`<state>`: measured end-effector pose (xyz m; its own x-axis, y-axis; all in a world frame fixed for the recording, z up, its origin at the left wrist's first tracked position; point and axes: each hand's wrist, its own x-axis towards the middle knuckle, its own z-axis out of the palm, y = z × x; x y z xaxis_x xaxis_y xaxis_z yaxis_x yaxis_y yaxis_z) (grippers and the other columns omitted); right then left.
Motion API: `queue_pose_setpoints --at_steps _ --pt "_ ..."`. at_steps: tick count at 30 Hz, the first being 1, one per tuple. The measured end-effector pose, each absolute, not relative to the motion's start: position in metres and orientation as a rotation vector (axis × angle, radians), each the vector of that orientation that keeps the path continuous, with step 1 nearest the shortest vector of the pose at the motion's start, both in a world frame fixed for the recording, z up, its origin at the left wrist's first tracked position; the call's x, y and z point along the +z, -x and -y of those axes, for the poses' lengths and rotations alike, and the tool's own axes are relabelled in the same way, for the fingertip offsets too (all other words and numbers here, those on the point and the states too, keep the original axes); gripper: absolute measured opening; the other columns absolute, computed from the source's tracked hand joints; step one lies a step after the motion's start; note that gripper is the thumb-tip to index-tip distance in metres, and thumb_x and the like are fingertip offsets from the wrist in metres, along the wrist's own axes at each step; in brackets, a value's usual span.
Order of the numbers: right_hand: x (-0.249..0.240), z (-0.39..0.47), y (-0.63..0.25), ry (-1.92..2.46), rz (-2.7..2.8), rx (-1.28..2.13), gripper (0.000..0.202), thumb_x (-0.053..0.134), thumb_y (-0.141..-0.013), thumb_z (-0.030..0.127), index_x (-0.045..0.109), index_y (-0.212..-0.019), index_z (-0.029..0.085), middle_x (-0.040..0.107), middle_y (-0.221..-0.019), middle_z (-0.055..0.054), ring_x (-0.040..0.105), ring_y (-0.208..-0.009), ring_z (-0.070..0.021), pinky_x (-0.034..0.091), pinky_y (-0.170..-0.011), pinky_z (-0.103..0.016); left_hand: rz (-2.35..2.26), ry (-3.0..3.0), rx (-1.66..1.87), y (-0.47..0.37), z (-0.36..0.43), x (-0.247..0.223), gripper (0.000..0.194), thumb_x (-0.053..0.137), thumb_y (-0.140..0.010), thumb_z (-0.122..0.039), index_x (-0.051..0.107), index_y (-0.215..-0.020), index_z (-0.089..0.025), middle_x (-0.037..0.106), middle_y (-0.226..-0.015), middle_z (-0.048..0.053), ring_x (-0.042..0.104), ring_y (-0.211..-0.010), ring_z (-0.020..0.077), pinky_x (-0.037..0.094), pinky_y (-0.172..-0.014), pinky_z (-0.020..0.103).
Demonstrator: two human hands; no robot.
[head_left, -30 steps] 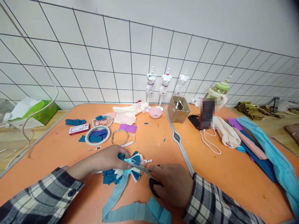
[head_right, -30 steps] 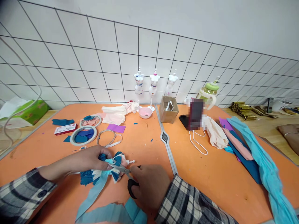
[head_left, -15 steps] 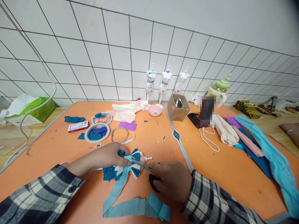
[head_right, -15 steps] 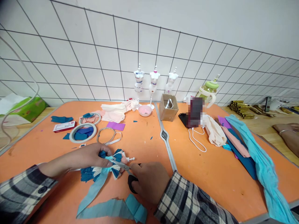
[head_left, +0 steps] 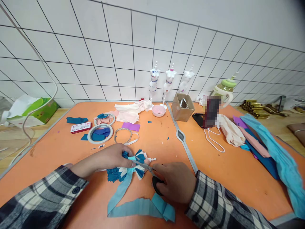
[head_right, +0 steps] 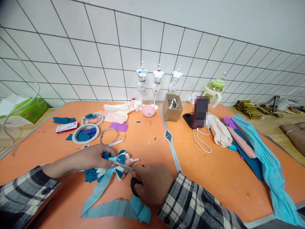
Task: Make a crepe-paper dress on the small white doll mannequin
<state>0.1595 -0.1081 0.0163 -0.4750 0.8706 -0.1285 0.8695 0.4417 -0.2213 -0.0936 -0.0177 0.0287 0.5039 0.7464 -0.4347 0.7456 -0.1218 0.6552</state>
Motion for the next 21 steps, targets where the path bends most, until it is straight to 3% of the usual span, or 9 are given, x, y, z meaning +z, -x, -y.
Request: queue_pose_setpoints --at_steps 21 --pt "0.0178 0.1086 -0.1558 1.628 2.688 0.445 0.02 0.055 -0.083 0.04 0.058 -0.095 0.024 0.072 -0.085 -0.001 0.064 -0.069 -0.0183 0.017 -0.055 -0.031 -1.277 -1.871 -0.025 0.0883 0.0191 0.034 0.032 0.069 -0.068 -0.046 0.074 -0.083 -0.019 0.067 -0.074 0.001 0.058 -0.07 0.0185 0.039 -0.059 0.024"
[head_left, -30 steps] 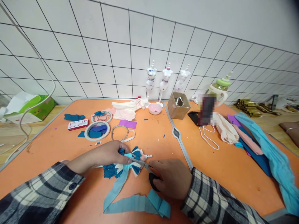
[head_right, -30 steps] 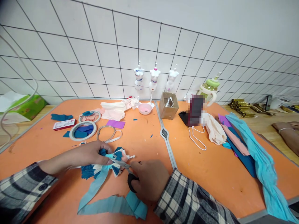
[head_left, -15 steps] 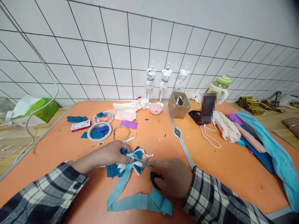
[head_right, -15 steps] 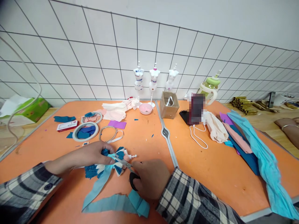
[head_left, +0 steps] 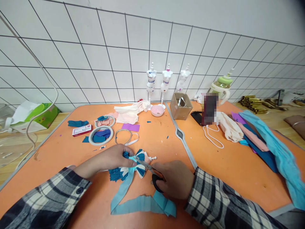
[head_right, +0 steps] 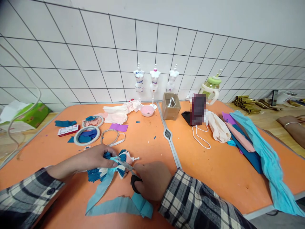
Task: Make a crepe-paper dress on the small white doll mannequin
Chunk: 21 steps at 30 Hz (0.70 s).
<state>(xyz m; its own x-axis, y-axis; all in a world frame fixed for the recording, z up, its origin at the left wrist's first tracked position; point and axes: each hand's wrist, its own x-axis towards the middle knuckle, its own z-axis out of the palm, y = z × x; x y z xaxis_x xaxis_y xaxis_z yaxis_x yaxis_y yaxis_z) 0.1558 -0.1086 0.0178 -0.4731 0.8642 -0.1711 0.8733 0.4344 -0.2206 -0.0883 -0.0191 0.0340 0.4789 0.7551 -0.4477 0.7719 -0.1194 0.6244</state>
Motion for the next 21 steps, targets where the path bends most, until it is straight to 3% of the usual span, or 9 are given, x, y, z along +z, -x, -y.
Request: queue_pose_setpoints --at_steps 7,13,17,21 --pt "0.018 0.111 -0.155 -1.635 -2.668 -0.448 0.024 0.058 -0.08 0.04 0.06 -0.099 0.026 0.073 -0.083 0.0 0.065 -0.069 -0.0192 0.019 -0.054 -0.031 -1.27 -1.865 -0.003 0.089 0.02 0.035 0.031 0.069 -0.068 -0.046 0.074 -0.082 -0.018 0.067 -0.073 0.0 0.056 -0.066 0.017 0.038 -0.057 0.024" --pt "0.017 0.101 -0.168 -1.872 -2.75 -0.6 0.051 0.062 -0.08 0.037 0.052 -0.129 0.027 0.072 -0.089 0.0 0.068 -0.079 -0.0186 0.037 -0.062 -0.026 -1.243 -1.871 0.033 0.093 0.019 0.03 0.034 0.07 -0.069 -0.05 0.073 -0.081 -0.018 0.066 -0.073 0.0 0.058 -0.068 0.0179 0.04 -0.058 0.024" --pt "0.015 0.079 -0.194 -2.162 -2.616 -0.517 0.033 0.058 -0.084 0.033 0.059 -0.115 0.023 0.071 -0.09 -0.002 0.066 -0.083 -0.0184 0.041 -0.068 -0.026 -1.272 -1.86 0.048 0.094 0.02 0.03 0.034 0.071 -0.069 -0.049 0.072 -0.082 -0.018 0.066 -0.075 0.001 0.058 -0.069 0.0182 0.04 -0.059 0.025" --pt "0.013 0.063 -0.213 -2.23 -2.619 -0.38 0.028 0.061 -0.082 0.03 0.065 -0.108 0.021 0.065 -0.105 -0.006 0.062 -0.095 -0.0188 0.042 -0.08 -0.027 -1.258 -1.868 0.132 0.09 0.02 0.048 0.036 0.069 -0.071 -0.051 0.071 -0.081 -0.017 0.063 -0.074 0.0 0.057 -0.07 0.0179 0.04 -0.061 0.025"
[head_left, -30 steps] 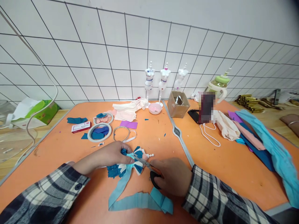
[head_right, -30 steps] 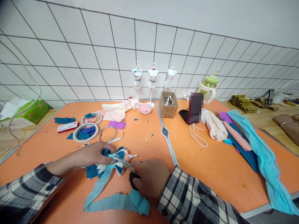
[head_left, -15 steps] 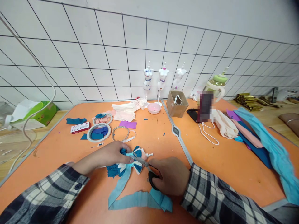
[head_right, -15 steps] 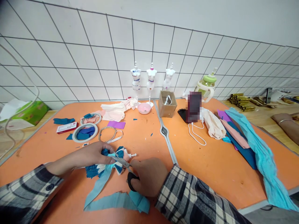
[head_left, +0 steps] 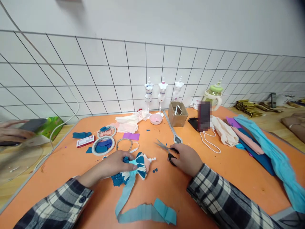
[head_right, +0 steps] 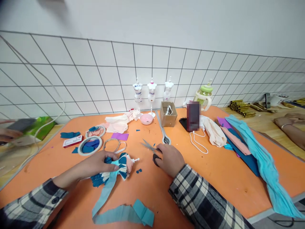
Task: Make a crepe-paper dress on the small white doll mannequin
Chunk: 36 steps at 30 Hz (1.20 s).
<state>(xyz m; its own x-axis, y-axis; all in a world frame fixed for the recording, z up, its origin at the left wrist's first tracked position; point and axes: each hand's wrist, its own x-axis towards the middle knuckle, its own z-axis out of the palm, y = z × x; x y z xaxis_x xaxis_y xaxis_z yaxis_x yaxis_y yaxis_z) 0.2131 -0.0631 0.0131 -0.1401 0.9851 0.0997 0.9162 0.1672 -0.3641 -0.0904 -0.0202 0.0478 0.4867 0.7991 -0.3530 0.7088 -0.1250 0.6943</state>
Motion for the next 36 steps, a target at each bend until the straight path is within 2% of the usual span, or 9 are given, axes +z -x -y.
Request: queue_pose_setpoints --at_steps 3,8,11,13,16,19,25,31,36 --pt "0.01 0.058 -0.215 1.854 2.101 0.335 0.023 0.066 -0.08 0.036 0.068 -0.095 0.019 0.06 -0.11 -0.009 0.06 -0.091 -0.0192 0.04 -0.076 -0.028 -1.312 -1.829 0.38 0.088 0.023 0.076 0.04 0.069 -0.072 -0.055 0.069 -0.085 -0.017 0.063 -0.077 0.001 0.057 -0.072 0.0183 0.043 -0.061 0.026" --pt "0.003 0.047 -0.215 1.903 1.982 0.633 0.037 0.066 -0.079 0.019 0.056 -0.115 0.019 0.063 -0.081 -0.001 0.061 -0.078 -0.017 0.036 -0.066 -0.025 -1.323 -1.555 0.864 0.091 0.029 0.117 0.049 0.069 -0.071 -0.062 0.062 -0.094 -0.018 0.061 -0.072 0.0 0.056 -0.06 0.0158 0.043 -0.05 0.025" --pt "0.018 0.04 -0.215 1.856 1.999 0.739 0.041 0.07 -0.076 0.016 0.056 -0.114 0.018 0.06 -0.068 0.005 0.057 -0.062 -0.0132 0.035 -0.059 -0.022 -1.183 -1.359 0.998 0.095 0.031 0.127 0.05 0.075 -0.069 -0.059 0.06 -0.095 -0.019 0.062 -0.07 -0.001 0.057 -0.055 0.0146 0.046 -0.049 0.025" --pt "0.042 0.041 -0.208 1.807 1.995 0.746 0.034 0.068 -0.08 0.022 0.059 -0.113 0.018 0.062 -0.07 0.003 0.057 -0.064 -0.0129 0.037 -0.06 -0.023 -1.15 -1.285 1.055 0.095 0.033 0.129 0.051 0.079 -0.067 -0.055 0.06 -0.098 -0.018 0.064 -0.071 -0.001 0.06 -0.056 0.0158 0.049 -0.051 0.026" --pt "0.091 0.051 -0.178 1.524 1.946 0.714 0.035 0.06 -0.089 0.044 0.062 -0.114 0.021 0.067 -0.096 -0.004 0.06 -0.083 -0.0157 0.042 -0.072 -0.026 -1.166 -1.274 1.149 0.094 0.038 0.13 0.052 0.08 -0.067 -0.052 0.062 -0.103 -0.018 0.067 -0.071 0.0 0.062 -0.056 0.0172 0.052 -0.052 0.028" --pt "0.129 0.063 -0.136 1.064 1.933 0.796 0.043 0.067 -0.081 0.052 0.064 -0.112 0.021 0.065 -0.11 -0.005 0.058 -0.097 -0.0189 0.043 -0.08 -0.029 -1.188 -1.347 1.208 0.091 0.046 0.132 0.048 0.079 -0.07 -0.052 0.064 -0.102 -0.018 0.069 -0.075 0.002 0.063 -0.06 0.0184 0.051 -0.052 0.027" --pt "0.137 0.06 -0.093 1.024 1.704 0.93 0.023 0.073 -0.075 0.036 0.063 -0.079 0.017 0.058 -0.075 0.001 0.049 -0.068 -0.012 0.039 -0.062 -0.025 -1.305 -1.485 1.277 0.087 0.058 0.135 0.042 0.078 -0.071 -0.054 0.065 -0.089 -0.019 0.068 -0.076 0.001 0.058 -0.057 0.0132 0.046 -0.048 0.021" --pt "0.129 0.056 -0.094 0.764 1.618 1.128 0.02 0.061 -0.087 0.036 0.062 -0.096 0.019 0.054 -0.072 0.003 0.048 -0.063 -0.0101 0.038 -0.058 -0.023 -1.183 -1.397 1.246 0.087 0.055 0.132 0.041 0.079 -0.071 -0.052 0.065 -0.091 -0.019 0.066 -0.071 -0.001 0.058 -0.054 0.012 0.049 -0.05 0.021" --pt "0.123 0.05 -0.097 0.829 1.623 1.024 0.024 0.068 -0.083 0.04 0.056 -0.08 0.018 0.05 -0.065 0.005 0.043 -0.057 -0.0089 0.034 -0.054 -0.023 -0.925 -1.114 1.185 0.082 0.054 0.133 0.049 0.088 -0.062 -0.046 0.067 -0.096 -0.017 0.069 -0.068 0.0 0.058 -0.049 0.0116 0.052 -0.049 0.024"
